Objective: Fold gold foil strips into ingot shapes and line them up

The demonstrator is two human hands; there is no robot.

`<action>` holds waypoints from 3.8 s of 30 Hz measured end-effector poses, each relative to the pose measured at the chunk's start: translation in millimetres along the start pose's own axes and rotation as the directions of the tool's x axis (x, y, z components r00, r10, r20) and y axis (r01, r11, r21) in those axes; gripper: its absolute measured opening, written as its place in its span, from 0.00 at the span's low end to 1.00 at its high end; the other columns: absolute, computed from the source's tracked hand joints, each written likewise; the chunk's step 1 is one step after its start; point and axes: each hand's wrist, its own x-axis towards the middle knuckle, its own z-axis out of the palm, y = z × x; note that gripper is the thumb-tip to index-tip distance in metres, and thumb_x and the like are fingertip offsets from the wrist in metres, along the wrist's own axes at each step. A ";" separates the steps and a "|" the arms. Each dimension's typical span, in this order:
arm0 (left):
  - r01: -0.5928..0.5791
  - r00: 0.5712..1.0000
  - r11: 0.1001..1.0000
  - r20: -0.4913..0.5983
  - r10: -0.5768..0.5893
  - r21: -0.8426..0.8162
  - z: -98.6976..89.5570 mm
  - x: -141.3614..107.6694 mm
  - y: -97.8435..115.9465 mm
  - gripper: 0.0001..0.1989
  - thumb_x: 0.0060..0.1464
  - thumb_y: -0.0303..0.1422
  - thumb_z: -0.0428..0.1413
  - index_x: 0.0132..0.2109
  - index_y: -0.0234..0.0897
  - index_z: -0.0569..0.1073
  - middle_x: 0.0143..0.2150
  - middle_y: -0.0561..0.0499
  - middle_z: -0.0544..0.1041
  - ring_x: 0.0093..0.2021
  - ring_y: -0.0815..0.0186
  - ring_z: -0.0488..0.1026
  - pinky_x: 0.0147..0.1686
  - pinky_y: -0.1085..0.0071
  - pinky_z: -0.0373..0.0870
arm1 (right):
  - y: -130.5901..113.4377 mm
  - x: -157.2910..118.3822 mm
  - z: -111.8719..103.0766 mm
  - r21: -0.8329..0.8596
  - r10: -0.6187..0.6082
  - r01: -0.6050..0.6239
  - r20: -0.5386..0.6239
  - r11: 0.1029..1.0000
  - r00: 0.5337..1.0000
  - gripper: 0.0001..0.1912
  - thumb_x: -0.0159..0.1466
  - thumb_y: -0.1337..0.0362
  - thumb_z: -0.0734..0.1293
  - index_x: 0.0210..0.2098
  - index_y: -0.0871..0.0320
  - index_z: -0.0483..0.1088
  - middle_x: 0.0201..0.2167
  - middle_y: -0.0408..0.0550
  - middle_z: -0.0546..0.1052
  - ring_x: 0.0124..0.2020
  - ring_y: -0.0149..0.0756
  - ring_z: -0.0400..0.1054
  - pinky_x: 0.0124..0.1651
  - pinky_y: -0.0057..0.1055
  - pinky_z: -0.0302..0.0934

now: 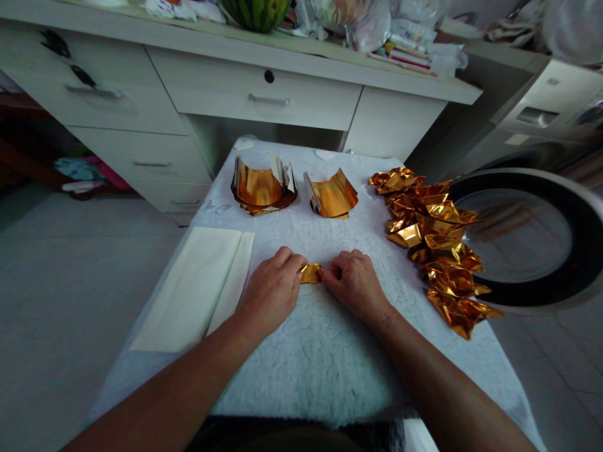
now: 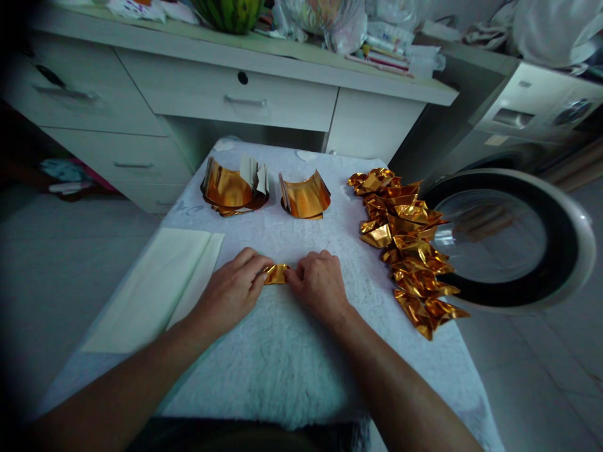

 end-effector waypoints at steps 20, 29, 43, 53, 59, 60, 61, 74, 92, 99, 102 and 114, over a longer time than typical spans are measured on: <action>-0.119 0.989 0.992 0.086 0.123 -0.052 -3.1 2.4 -12.9 0.13 0.62 0.22 0.49 0.44 0.38 0.77 0.37 0.49 0.72 0.41 0.61 0.69 0.43 0.64 0.67 | -4.1 -2.8 10.6 -0.013 -0.250 0.249 -0.036 0.968 0.968 0.09 0.69 0.70 0.62 0.37 0.58 0.74 0.35 0.47 0.74 0.37 0.38 0.64 0.44 0.34 0.54; -0.076 0.988 0.997 0.132 0.074 0.011 -7.6 1.8 -22.1 0.13 0.61 0.24 0.49 0.47 0.42 0.75 0.40 0.49 0.73 0.42 0.59 0.67 0.45 0.61 0.65 | -22.9 -6.1 8.7 -0.102 -0.117 0.114 -0.028 0.988 0.993 0.13 0.67 0.54 0.64 0.38 0.58 0.70 0.38 0.51 0.73 0.40 0.43 0.62 0.43 0.39 0.54; -0.041 0.980 0.996 0.193 0.055 -0.075 -14.0 2.9 -24.0 0.16 0.57 0.23 0.51 0.50 0.43 0.74 0.43 0.49 0.73 0.47 0.57 0.67 0.49 0.58 0.64 | -27.3 -1.6 6.3 -0.076 -0.027 0.029 0.035 0.997 0.999 0.14 0.65 0.52 0.66 0.37 0.57 0.68 0.39 0.51 0.73 0.41 0.44 0.63 0.42 0.39 0.52; -0.039 0.977 0.995 0.205 0.057 -0.092 -16.9 2.7 -24.5 0.17 0.55 0.22 0.52 0.49 0.42 0.74 0.43 0.50 0.74 0.46 0.57 0.67 0.48 0.60 0.65 | -1.8 -2.4 -2.6 0.027 -0.014 0.012 0.077 1.000 0.997 0.07 0.64 0.59 0.69 0.41 0.53 0.71 0.40 0.48 0.70 0.44 0.44 0.62 0.45 0.38 0.51; -0.044 0.979 0.993 0.191 0.066 -0.114 -17.0 2.2 -25.5 0.18 0.55 0.21 0.52 0.49 0.43 0.75 0.43 0.50 0.74 0.47 0.58 0.67 0.49 0.60 0.65 | 10.9 -0.3 -6.5 0.024 0.023 -0.026 0.100 0.999 0.995 0.09 0.63 0.60 0.69 0.43 0.51 0.72 0.41 0.49 0.69 0.44 0.44 0.61 0.42 0.36 0.49; -0.045 0.980 0.992 0.188 0.066 -0.115 -17.3 2.1 -25.6 0.18 0.55 0.21 0.52 0.49 0.43 0.75 0.43 0.50 0.75 0.47 0.58 0.67 0.49 0.60 0.65 | 13.1 0.1 -6.9 0.023 0.024 -0.027 0.102 0.999 0.995 0.09 0.63 0.60 0.69 0.43 0.51 0.72 0.41 0.49 0.69 0.43 0.44 0.61 0.42 0.36 0.49; -0.044 0.980 0.992 0.187 0.065 -0.115 -17.6 2.2 -25.6 0.17 0.55 0.21 0.52 0.48 0.44 0.75 0.43 0.50 0.75 0.47 0.58 0.68 0.49 0.60 0.65 | 15.4 0.5 -7.4 0.025 0.023 -0.026 0.104 0.999 0.994 0.09 0.63 0.60 0.70 0.43 0.51 0.72 0.41 0.49 0.69 0.43 0.43 0.61 0.42 0.35 0.49; -0.079 0.976 0.991 0.192 0.099 -0.112 -18.1 1.4 -27.0 0.16 0.58 0.23 0.50 0.49 0.43 0.75 0.44 0.50 0.75 0.47 0.58 0.67 0.49 0.59 0.64 | 32.3 3.9 -14.8 0.088 -0.042 0.032 0.119 0.996 0.992 0.04 0.61 0.67 0.67 0.37 0.56 0.70 0.38 0.47 0.70 0.41 0.39 0.62 0.42 0.33 0.51; -0.077 0.993 0.989 0.082 0.088 -0.125 -14.6 3.1 -19.5 0.08 0.57 0.28 0.56 0.44 0.38 0.74 0.43 0.49 0.72 0.44 0.60 0.71 0.45 0.63 0.68 | 18.9 0.6 -13.2 0.240 -0.288 0.277 0.010 0.930 0.958 0.07 0.66 0.69 0.64 0.41 0.57 0.74 0.35 0.46 0.76 0.39 0.37 0.65 0.46 0.34 0.55; -0.091 0.996 0.949 -0.052 0.079 -0.302 -17.7 2.3 -16.5 0.09 0.64 0.30 0.49 0.41 0.37 0.74 0.40 0.50 0.74 0.43 0.65 0.72 0.44 0.68 0.67 | 15.7 0.2 -13.1 0.338 -0.277 0.301 -0.119 0.892 0.953 0.09 0.68 0.68 0.61 0.38 0.58 0.73 0.33 0.47 0.76 0.37 0.35 0.68 0.44 0.33 0.59; -0.082 0.995 0.946 -0.083 0.059 -0.312 -17.8 1.9 -15.5 0.09 0.64 0.30 0.49 0.39 0.36 0.74 0.38 0.50 0.74 0.41 0.65 0.72 0.42 0.68 0.66 | 15.1 0.1 -10.2 0.392 -0.308 0.348 -0.162 0.852 0.937 0.05 0.65 0.68 0.64 0.39 0.58 0.72 0.33 0.47 0.74 0.37 0.35 0.67 0.43 0.33 0.60; 0.086 0.996 0.870 0.012 -0.092 -0.485 -20.5 3.0 -8.0 0.05 0.57 0.31 0.56 0.38 0.37 0.77 0.35 0.52 0.78 0.35 0.66 0.73 0.34 0.71 0.66 | 13.0 -1.8 -6.1 0.584 -0.239 0.251 -0.100 0.772 0.966 0.06 0.66 0.68 0.64 0.33 0.57 0.72 0.27 0.42 0.71 0.29 0.30 0.65 0.33 0.27 0.58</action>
